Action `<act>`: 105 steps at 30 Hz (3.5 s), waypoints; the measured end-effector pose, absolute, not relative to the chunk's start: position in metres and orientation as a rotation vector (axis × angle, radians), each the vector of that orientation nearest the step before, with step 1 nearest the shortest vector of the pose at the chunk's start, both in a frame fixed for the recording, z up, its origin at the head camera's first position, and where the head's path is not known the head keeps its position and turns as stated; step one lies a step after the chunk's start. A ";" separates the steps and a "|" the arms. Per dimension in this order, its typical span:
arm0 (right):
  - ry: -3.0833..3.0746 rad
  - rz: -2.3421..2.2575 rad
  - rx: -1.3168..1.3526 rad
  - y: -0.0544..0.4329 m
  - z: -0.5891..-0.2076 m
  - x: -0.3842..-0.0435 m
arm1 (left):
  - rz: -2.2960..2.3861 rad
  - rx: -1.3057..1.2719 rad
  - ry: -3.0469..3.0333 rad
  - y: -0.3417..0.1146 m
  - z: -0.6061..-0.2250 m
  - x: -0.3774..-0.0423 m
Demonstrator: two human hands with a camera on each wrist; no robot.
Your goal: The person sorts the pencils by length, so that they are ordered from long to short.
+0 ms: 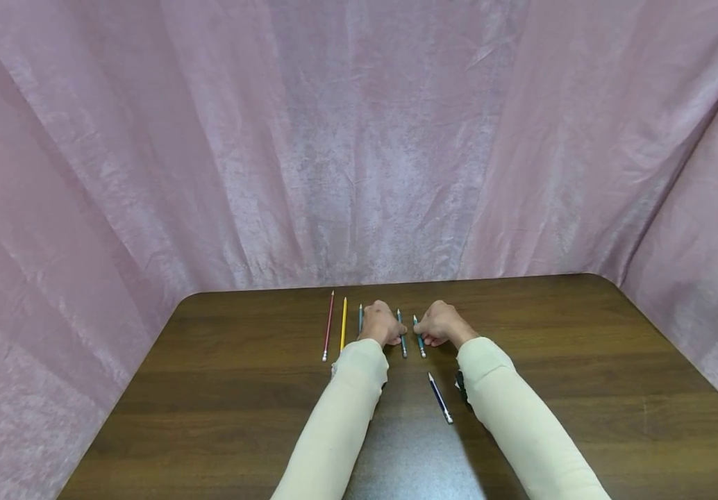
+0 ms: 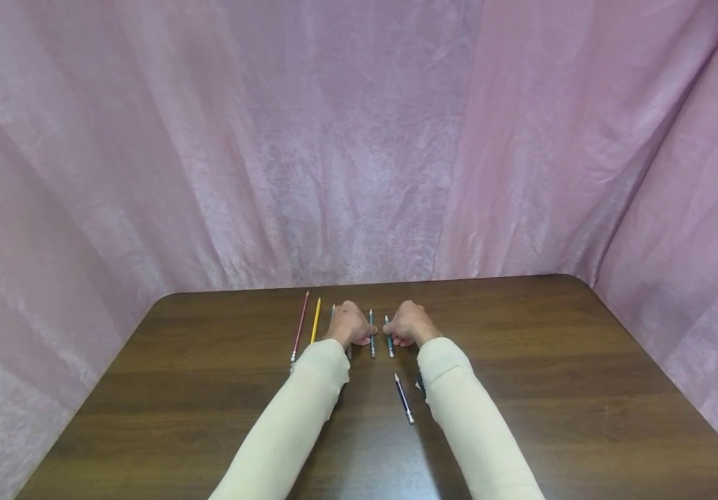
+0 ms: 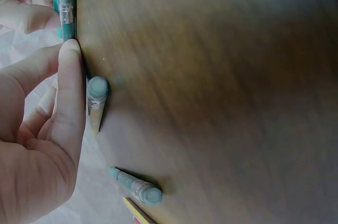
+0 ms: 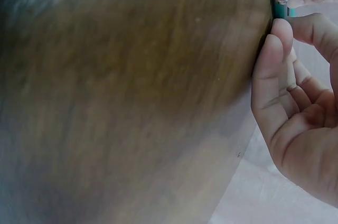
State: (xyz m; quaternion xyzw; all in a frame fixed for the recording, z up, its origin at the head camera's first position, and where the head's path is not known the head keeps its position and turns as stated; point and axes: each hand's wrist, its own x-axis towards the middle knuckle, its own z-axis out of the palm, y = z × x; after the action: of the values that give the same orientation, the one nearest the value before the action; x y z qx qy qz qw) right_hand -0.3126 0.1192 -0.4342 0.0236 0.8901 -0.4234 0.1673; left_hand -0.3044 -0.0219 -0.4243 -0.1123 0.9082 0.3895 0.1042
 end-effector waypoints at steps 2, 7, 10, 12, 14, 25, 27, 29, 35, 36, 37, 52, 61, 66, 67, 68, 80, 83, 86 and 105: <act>2.536 -1.200 0.065 0.119 -0.434 -0.313 | 1.159 -0.332 2.676 -0.022 -0.425 -0.304; 2.534 -1.199 0.065 0.119 -0.437 -0.314 | 1.179 -0.314 2.668 -0.023 -0.426 -0.305; 2.528 -1.214 0.068 0.120 -0.438 -0.313 | 1.186 -0.294 2.661 -0.023 -0.425 -0.306; 2.517 -1.226 0.064 0.121 -0.437 -0.313 | 1.186 -0.294 2.659 -0.023 -0.426 -0.306; 2.506 -1.234 0.053 0.121 -0.436 -0.311 | 1.195 -0.299 2.653 -0.023 -0.426 -0.306; 2.470 -1.273 0.070 0.121 -0.436 -0.311 | 1.232 -0.323 2.638 -0.024 -0.426 -0.306; 2.458 -1.281 0.063 0.121 -0.435 -0.310 | 1.226 -0.326 2.639 -0.023 -0.426 -0.307; 2.445 -1.292 0.052 0.121 -0.434 -0.310 | 1.215 -0.329 2.652 -0.023 -0.426 -0.307; 2.410 -1.329 0.057 0.124 -0.434 -0.309 | 1.204 -0.318 2.679 -0.023 -0.426 -0.306; 2.406 -1.335 0.056 0.125 -0.434 -0.309 | 1.202 -0.312 2.685 -0.023 -0.425 -0.306; 2.401 -1.343 0.051 0.126 -0.434 -0.308 | 1.207 -0.308 2.681 -0.023 -0.424 -0.306; 2.409 -1.366 -0.142 0.148 -0.410 -0.285 | 1.132 -0.118 2.704 -0.044 -0.379 -0.303; 2.511 -1.231 -0.294 0.163 -0.397 -0.262 | 1.266 -0.016 2.652 -0.074 -0.367 -0.286; 2.534 -1.187 -0.353 0.165 -0.389 -0.247 | 1.315 0.001 2.608 -0.089 -0.360 -0.277; 2.539 -1.184 -0.360 0.165 -0.388 -0.244 | 1.317 0.014 2.614 -0.092 -0.358 -0.276; 2.545 -1.185 -0.365 0.165 -0.387 -0.242 | 1.313 0.026 2.624 -0.094 -0.356 -0.274; 2.489 -1.214 -0.443 0.166 -0.401 -0.211 | 1.089 0.157 2.776 -0.124 -0.355 -0.246; 2.503 -1.174 -0.462 0.167 -0.408 -0.206 | 1.079 0.177 2.805 -0.135 -0.359 -0.238; 2.522 -1.129 -0.467 0.166 -0.415 -0.202 | 1.117 0.171 2.801 -0.147 -0.363 -0.230; 2.615 -1.126 -0.341 0.147 -0.429 -0.193 | 1.214 0.126 2.739 -0.187 -0.383 -0.198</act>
State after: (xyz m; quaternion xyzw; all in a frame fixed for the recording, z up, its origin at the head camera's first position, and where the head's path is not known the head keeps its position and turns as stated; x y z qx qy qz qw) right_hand -0.1935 0.1472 -0.4294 -0.1177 0.9034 -0.3890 0.1368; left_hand -0.1977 -0.1867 -0.3827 0.0419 0.9111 0.4038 0.0714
